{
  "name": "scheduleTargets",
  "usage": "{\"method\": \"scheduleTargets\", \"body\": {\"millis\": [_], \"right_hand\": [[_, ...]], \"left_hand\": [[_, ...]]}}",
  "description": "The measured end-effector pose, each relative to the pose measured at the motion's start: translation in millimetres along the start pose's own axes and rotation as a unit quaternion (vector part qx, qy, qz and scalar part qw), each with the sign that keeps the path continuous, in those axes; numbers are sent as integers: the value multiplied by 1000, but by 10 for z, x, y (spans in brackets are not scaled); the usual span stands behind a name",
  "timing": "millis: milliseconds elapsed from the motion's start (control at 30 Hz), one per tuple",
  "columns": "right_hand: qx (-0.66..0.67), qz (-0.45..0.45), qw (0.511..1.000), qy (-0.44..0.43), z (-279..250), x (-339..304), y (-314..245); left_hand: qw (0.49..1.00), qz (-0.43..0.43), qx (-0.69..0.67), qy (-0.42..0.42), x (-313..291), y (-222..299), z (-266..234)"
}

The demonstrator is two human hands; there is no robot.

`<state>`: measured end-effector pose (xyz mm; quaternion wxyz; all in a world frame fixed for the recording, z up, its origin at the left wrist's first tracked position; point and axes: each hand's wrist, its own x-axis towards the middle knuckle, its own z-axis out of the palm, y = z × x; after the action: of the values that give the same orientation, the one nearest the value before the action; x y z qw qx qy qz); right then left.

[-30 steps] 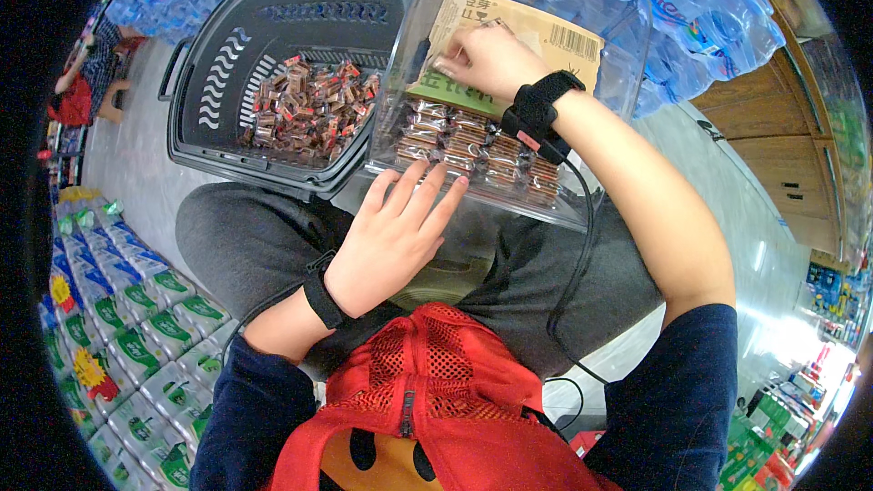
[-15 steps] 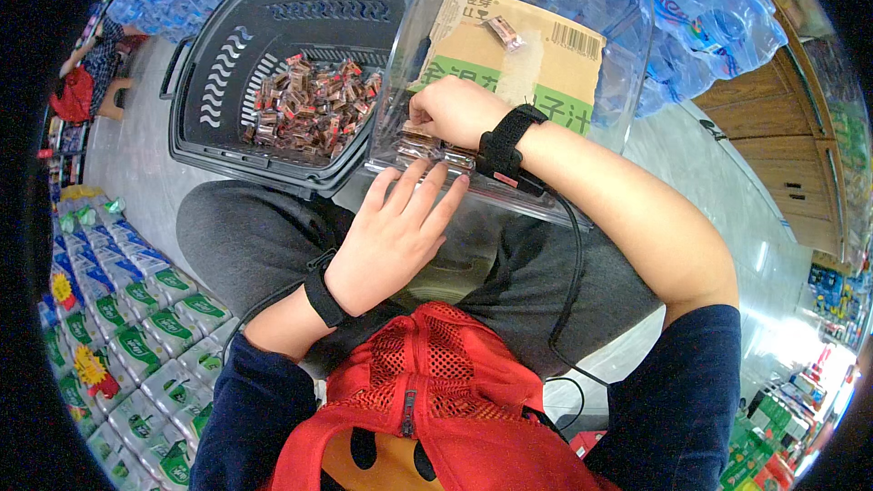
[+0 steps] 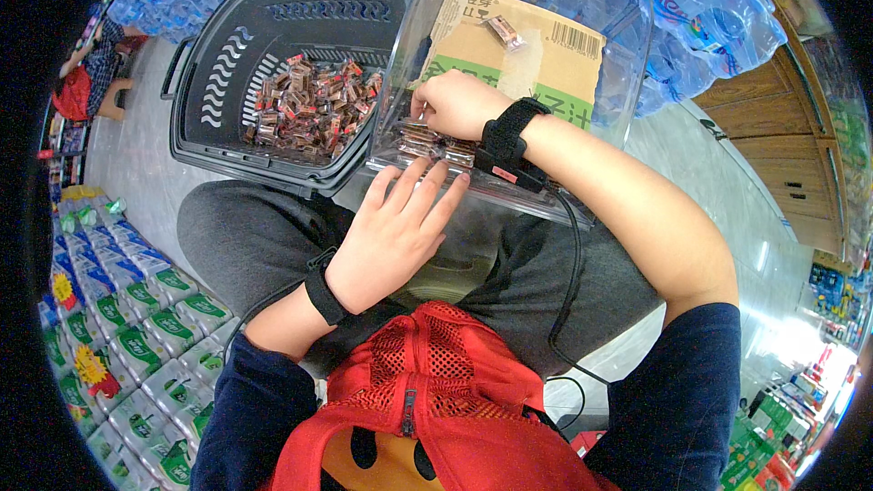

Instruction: The person organizes wrapped snack items by removing them from a basket and placing them neatly into a clear plastic container inside a cardboard box.

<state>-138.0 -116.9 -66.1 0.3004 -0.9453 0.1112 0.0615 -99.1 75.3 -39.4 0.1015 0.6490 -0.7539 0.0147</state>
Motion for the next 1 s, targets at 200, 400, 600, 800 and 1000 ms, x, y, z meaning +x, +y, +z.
{"method": "scheduleTargets", "body": {"millis": [200, 400, 600, 800, 1000], "right_hand": [[36, 12, 999, -12, 39, -2, 8], [-21, 29, 999, 4, 86, -6, -28], [-10, 2, 1000, -4, 34, -2, -23], [-6, -12, 1000, -18, -21, 4, 12], [-18, 19, 996, 83, -394, 25, 148]], "left_hand": [[1000, -2, -1, -3, 4, 10, 0], [1000, -2, 4, -5, 2, 9, -1], [1000, -4, 2, -5, 2, 10, 6], [1000, -1, 10, -9, 7, 12, -1], [1000, -3, 6, -2, -7, -4, 11]]}}
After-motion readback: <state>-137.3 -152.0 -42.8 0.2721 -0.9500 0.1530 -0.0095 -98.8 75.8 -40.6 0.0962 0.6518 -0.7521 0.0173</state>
